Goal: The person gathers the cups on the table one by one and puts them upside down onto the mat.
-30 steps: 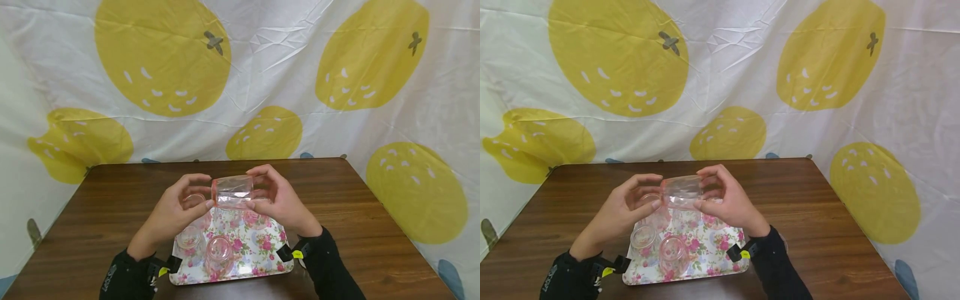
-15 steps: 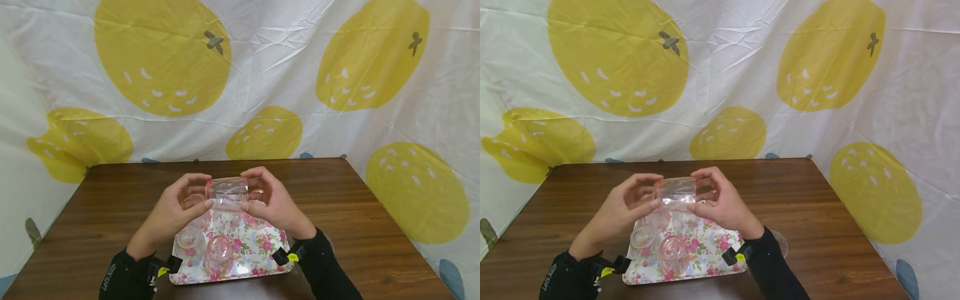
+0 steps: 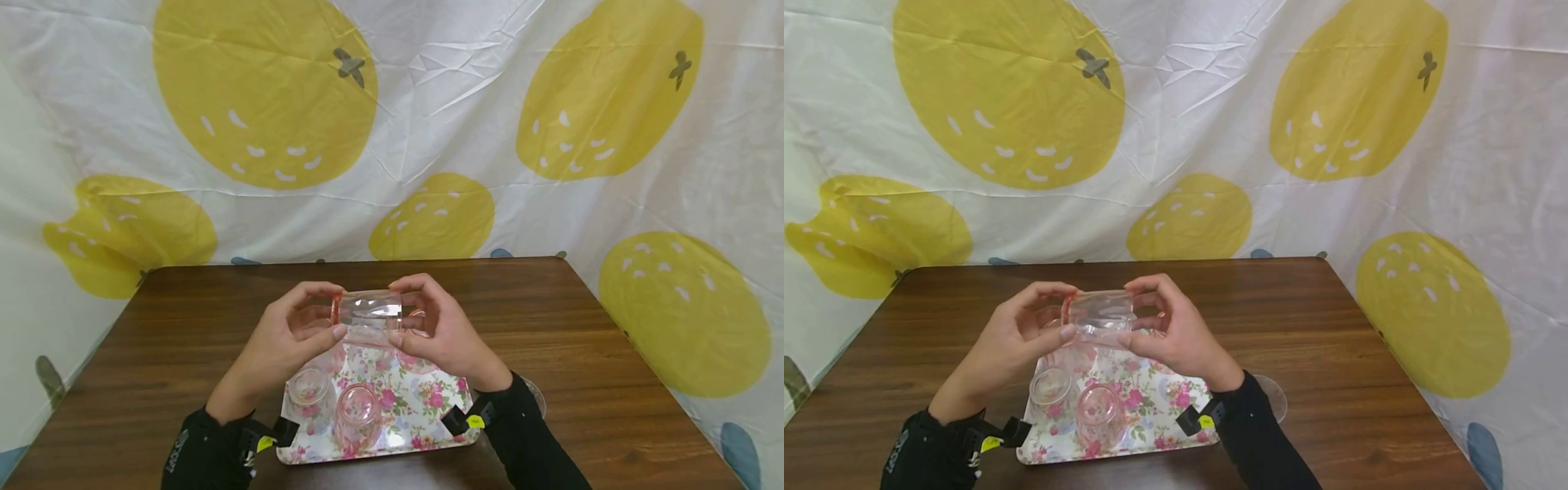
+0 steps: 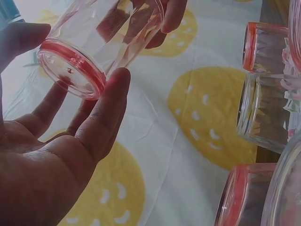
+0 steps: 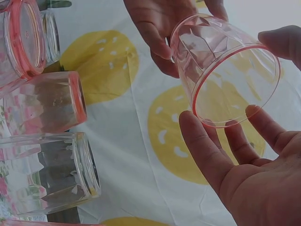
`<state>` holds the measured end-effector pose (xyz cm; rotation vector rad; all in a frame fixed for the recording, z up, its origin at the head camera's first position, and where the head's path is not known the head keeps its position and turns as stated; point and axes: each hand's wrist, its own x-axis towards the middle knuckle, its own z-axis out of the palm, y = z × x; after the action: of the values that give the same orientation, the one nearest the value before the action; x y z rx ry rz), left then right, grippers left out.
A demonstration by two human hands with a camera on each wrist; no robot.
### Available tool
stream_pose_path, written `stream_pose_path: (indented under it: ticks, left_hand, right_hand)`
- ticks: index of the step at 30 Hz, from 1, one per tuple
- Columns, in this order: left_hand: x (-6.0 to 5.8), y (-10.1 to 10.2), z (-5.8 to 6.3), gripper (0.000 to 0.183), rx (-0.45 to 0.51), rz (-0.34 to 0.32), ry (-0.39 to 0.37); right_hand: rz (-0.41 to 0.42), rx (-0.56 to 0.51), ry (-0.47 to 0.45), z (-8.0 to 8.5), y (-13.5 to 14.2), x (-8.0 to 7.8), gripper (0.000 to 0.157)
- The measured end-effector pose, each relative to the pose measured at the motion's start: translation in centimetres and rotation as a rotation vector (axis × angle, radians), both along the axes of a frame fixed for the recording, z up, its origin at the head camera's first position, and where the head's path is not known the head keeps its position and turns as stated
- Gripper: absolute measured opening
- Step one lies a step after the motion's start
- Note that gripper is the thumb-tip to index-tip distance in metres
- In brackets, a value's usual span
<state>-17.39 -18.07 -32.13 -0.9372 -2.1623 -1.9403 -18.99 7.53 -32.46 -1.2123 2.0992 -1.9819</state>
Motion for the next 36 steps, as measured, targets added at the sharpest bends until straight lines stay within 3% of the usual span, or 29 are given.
stream_pose_path:
  ticks: [7, 13, 18, 27, 36]
  left_hand:
    - [0.0, 0.2, 0.0, 0.047, 0.018, 0.012, -0.005]
    - [0.1, 0.3, 0.1, 0.047, 0.022, 0.034, -0.003]
    - [0.4, 0.7, 0.4, 0.047, -0.003, 0.057, 0.019]
    - [0.9, 1.8, 0.3, 0.048, -0.185, 0.169, 0.214]
    - [1.2, 3.6, -0.4, 0.047, -0.422, 0.181, 0.345]
  right_hand:
    - [-0.006, 0.025, -0.006, 0.2, 0.4, 0.1, 0.06]
    - [-0.075, 0.05, 0.026, 1.0, 1.5, 0.1, 0.064]
    - [-0.13, 0.0, 0.047, 1.8, 2.8, 0.0, 0.059]
    - [-0.227, -0.065, 0.088, 2.7, 4.9, -0.1, 0.051]
    - [-0.246, -0.078, 0.093, 3.1, 5.7, 0.1, 0.053]
